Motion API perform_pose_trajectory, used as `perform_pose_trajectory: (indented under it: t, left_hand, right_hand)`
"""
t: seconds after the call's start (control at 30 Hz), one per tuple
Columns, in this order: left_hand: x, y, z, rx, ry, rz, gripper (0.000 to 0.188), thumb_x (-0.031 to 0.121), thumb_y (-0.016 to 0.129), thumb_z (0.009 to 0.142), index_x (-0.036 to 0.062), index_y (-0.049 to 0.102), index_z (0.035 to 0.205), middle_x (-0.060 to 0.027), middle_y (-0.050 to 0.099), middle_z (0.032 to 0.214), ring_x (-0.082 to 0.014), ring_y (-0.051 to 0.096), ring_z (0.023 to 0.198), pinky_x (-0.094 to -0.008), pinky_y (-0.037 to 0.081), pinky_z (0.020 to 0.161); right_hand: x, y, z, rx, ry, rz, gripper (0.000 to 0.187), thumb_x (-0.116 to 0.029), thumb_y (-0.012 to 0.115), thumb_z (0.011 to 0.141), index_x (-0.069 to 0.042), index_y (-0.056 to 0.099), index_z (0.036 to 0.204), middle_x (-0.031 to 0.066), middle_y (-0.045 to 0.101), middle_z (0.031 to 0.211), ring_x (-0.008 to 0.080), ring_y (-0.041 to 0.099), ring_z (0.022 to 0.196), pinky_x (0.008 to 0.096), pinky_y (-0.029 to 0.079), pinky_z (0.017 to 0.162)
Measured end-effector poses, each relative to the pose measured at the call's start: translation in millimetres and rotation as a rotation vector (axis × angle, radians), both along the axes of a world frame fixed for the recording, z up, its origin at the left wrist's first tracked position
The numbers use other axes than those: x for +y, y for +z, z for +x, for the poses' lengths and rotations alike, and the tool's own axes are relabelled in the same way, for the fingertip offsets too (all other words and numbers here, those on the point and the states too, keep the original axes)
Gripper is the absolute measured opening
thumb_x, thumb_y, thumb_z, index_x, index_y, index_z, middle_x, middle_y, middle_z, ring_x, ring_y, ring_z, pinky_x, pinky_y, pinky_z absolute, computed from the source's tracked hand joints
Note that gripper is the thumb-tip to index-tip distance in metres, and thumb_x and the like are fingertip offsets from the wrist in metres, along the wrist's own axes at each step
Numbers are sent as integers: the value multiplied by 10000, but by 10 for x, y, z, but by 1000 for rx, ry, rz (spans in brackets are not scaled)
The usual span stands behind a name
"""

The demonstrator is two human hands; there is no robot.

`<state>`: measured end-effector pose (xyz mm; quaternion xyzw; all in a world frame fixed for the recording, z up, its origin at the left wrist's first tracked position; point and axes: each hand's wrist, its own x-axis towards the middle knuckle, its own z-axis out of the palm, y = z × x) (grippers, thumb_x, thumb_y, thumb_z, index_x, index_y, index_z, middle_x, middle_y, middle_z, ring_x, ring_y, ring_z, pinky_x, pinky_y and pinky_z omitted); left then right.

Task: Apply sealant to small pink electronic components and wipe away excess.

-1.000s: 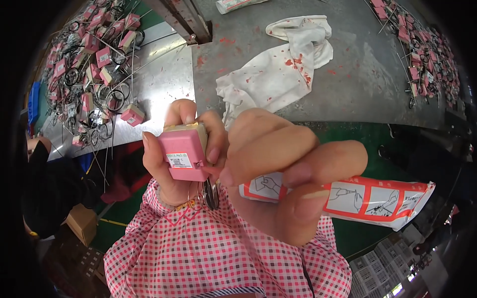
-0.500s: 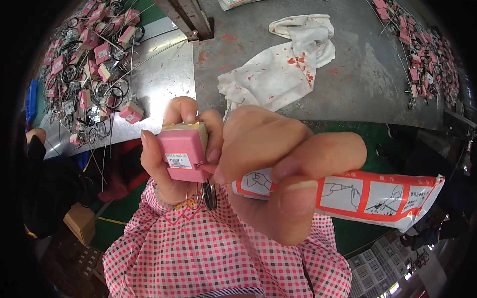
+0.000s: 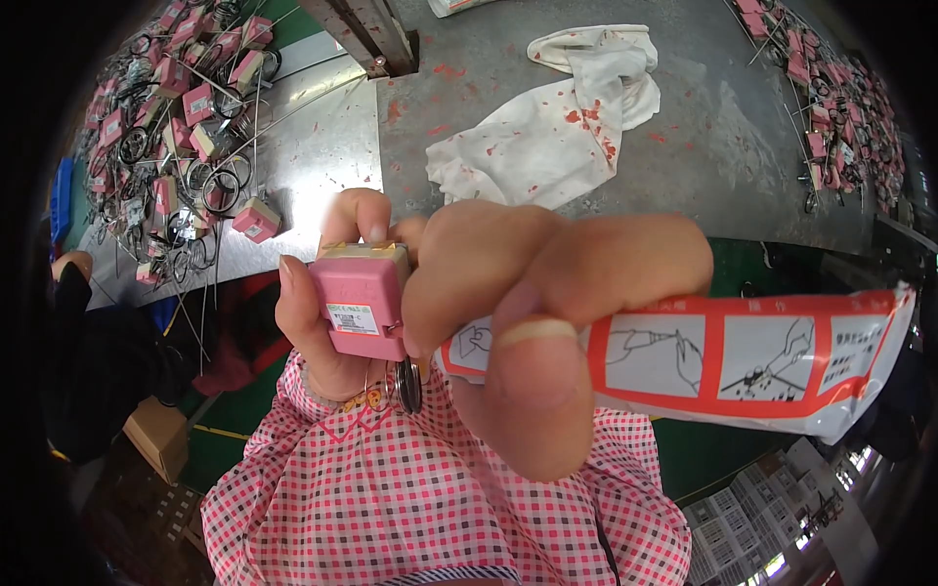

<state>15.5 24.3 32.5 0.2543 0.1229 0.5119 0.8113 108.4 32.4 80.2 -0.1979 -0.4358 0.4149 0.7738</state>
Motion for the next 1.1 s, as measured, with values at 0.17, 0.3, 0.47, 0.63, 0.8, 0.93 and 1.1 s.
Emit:
perform_pose_trajectory:
  t: [0.17,0.3,0.47,0.63,0.8,0.93,1.1]
  left_hand:
    - [27,36,36,-4,37,-41,476,548,323,831,89,287,951,-154,479,762,-161,443,674,-261,389,628]
    - [3,82,93,53,140,-161,536,614,318,792,95,335,925,-86,438,668,-120,413,544,-216,345,472]
    - [36,19,54,-84,65,-90,443,537,292,844,105,310,938,-141,473,721,-151,430,630,-248,371,584]
    - [39,-39,24,-35,59,-54,451,548,282,842,108,309,936,-138,472,719,-147,431,616,-239,368,568]
    - [29,6,52,-126,36,-127,452,538,303,836,100,311,944,-144,472,733,-162,445,625,-254,383,572]
    - [80,57,27,-16,115,-125,430,474,409,803,108,335,1017,-146,433,772,-210,438,510,-269,375,451]
    - [99,145,41,188,369,162,475,354,514,796,86,251,1087,-208,444,910,-316,546,722,-388,483,582]
  right_hand:
    - [-16,-49,-14,-72,-60,43,247,-275,266,905,-49,345,841,104,463,560,135,361,415,276,338,458]
    - [-42,-88,-29,-290,-223,180,291,-311,242,915,-45,335,844,122,484,615,152,393,433,287,369,478]
    - [-46,-118,-62,-296,-344,233,301,-318,234,912,-46,346,850,119,477,617,154,382,418,291,366,453]
    - [-24,-137,-82,-270,-437,271,313,-325,225,909,-47,357,857,115,471,618,156,370,404,294,362,429]
    - [2,-114,-87,-205,-478,311,319,-330,232,904,-47,374,864,104,467,620,149,352,394,286,347,419]
    - [-52,9,-46,-126,-529,237,284,-291,308,877,-47,434,806,35,405,560,104,271,393,246,258,439]
    - [-80,124,118,84,-622,231,174,-174,427,820,-42,467,714,-10,343,512,81,208,393,236,211,468]
